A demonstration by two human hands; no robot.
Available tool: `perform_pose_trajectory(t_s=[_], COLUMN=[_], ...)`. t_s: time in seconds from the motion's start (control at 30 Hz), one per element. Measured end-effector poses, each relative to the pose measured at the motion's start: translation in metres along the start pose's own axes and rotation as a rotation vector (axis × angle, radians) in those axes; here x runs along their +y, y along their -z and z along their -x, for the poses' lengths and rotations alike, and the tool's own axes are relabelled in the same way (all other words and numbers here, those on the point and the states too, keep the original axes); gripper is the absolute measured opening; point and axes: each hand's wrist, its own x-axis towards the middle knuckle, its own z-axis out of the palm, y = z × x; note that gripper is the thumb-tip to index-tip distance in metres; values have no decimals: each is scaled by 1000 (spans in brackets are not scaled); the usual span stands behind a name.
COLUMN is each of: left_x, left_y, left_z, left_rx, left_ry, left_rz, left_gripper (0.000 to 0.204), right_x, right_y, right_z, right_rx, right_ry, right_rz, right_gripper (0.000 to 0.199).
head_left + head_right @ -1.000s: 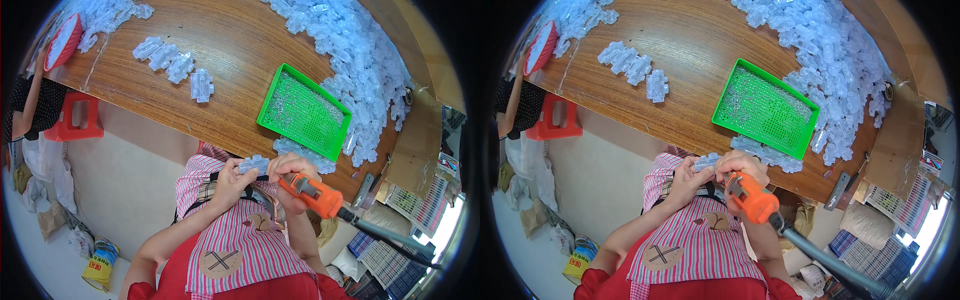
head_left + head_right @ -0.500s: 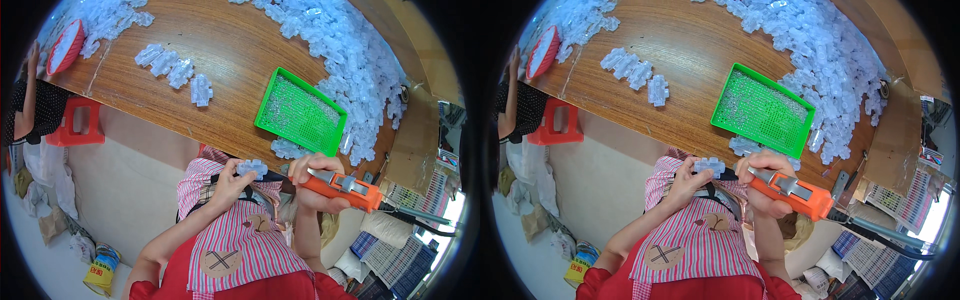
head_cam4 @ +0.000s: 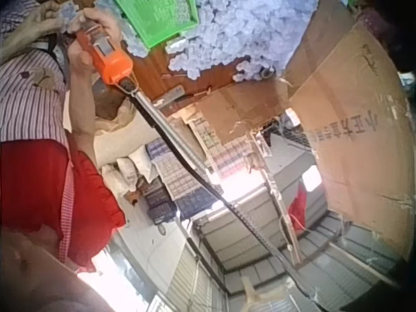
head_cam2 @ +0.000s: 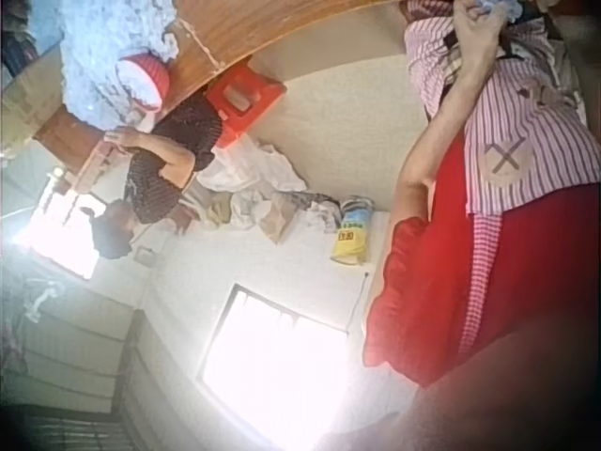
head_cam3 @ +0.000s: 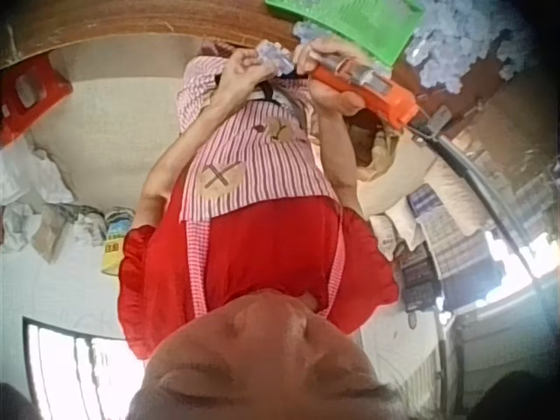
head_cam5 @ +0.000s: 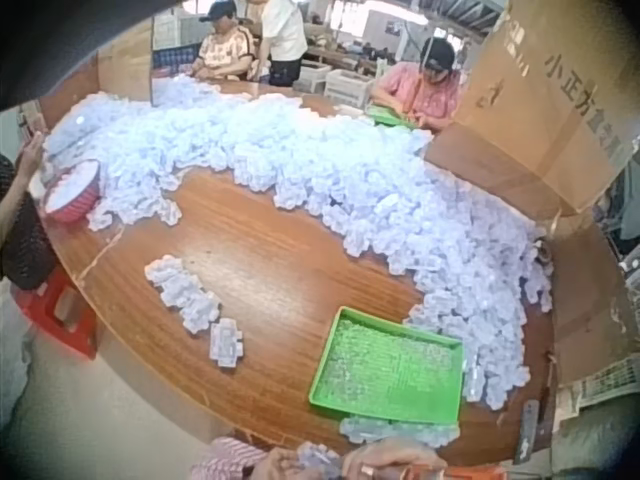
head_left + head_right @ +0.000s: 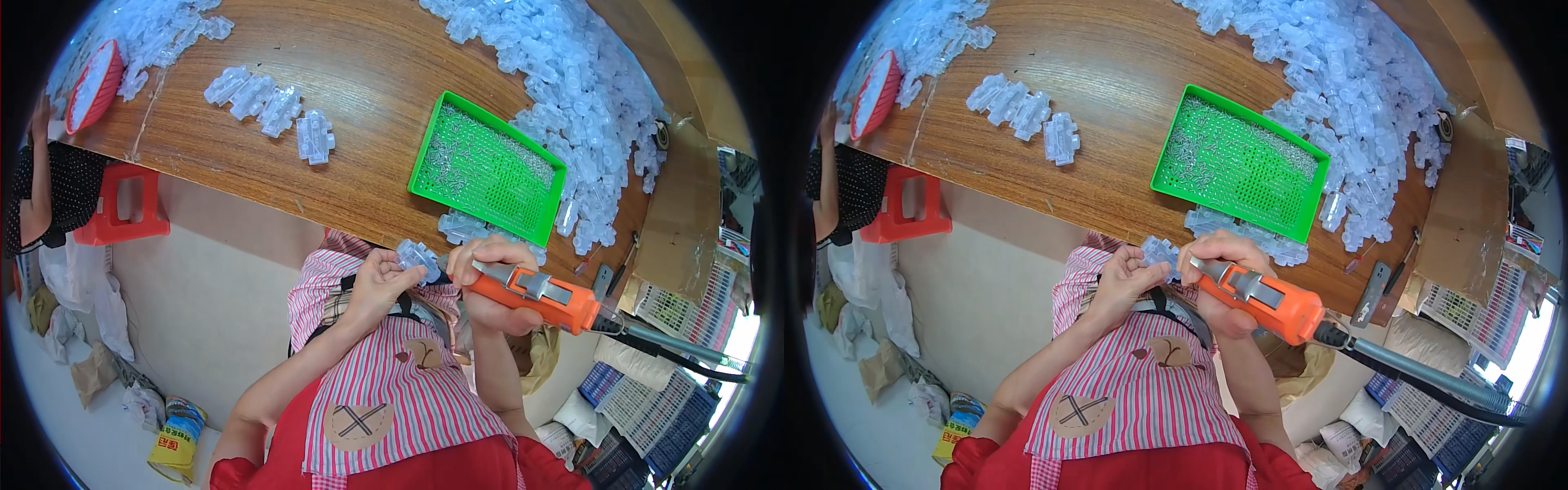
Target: The person picks up screws from a tray by hand, inserts them into clear plastic components, and then applies adhesive to the components using a glue gun.
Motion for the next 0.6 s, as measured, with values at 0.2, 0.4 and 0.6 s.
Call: perform_pose_trajectory(t_s=[0.2,0.4,0.6], left_x=[-3,-3,-5], left_y=[1,0,0], left_z=[-2,-2,-3], left_rx=[0,-5,15], left_ry=[-63,-79,-79], left_rz=[-24,-16,-15], left_gripper=[36,34,33], right_x=[9,14,18], right_y=[1,2,0], right_z=[0,0,3], right_rx=[-6,-24,-39], right_ry=[-33,-18,26], right_rz=[-33,-23,12], right_gripper=[88,82,83])
